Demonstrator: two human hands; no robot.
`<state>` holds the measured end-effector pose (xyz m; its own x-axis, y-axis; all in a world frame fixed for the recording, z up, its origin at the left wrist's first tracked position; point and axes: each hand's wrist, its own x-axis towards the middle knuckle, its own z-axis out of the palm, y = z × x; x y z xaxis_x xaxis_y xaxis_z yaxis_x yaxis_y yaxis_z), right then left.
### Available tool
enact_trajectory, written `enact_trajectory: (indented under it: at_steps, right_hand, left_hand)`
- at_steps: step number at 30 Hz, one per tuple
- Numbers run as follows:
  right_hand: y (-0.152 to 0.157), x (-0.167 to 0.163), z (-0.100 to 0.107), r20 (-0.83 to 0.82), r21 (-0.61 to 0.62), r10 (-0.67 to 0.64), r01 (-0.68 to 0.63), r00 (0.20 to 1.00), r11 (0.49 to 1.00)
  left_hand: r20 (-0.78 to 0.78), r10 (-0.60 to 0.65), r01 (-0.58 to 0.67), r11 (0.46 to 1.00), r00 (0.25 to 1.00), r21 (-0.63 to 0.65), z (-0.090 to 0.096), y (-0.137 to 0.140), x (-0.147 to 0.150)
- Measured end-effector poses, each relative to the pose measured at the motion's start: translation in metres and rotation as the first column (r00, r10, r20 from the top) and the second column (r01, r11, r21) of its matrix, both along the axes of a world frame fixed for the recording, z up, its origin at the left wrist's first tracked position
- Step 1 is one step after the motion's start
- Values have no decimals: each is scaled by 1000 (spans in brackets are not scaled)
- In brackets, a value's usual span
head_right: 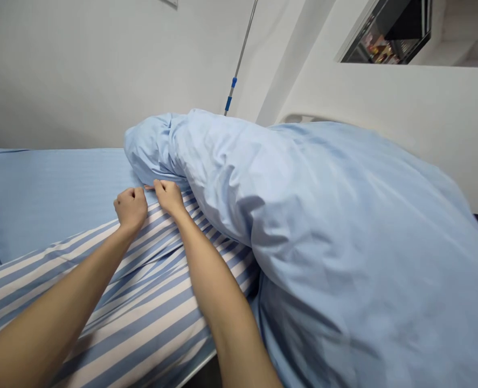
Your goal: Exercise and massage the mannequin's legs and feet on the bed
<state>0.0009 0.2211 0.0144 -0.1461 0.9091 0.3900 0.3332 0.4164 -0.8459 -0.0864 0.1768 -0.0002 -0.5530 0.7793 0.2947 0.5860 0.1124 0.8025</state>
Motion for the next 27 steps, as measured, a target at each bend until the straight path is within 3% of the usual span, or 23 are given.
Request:
enact_trajectory:
  at_steps: [5, 13, 16, 22, 27]
  right_hand:
    - [1, 1, -16, -5, 16, -9, 9, 1000, 1000]
    - [0, 2, -12, -53, 44, -44, 46, 998, 998]
    - [3, 3, -12, -112, 38, -79, 84, 990, 996]
    - [10, 10, -11, -299, -34, -4, -6, 954, 999]
    - [13, 9, -13, -339, -68, -62, 41, 939, 997]
  left_hand:
    - [-59, -12, 7, 996, 998, -92, -1, 1, 2]
    - [-101, -57, 35, 977, 993, -211, 4, -1, 5]
    - [-87, -90, 73, 980, 992, -183, 13, 6, 9]
    - [53, -128, 124, 990, 990, 66, 33, 32, 30]
    - [-36, -80, 77, 994, 996, -77, 14, 29, 39]
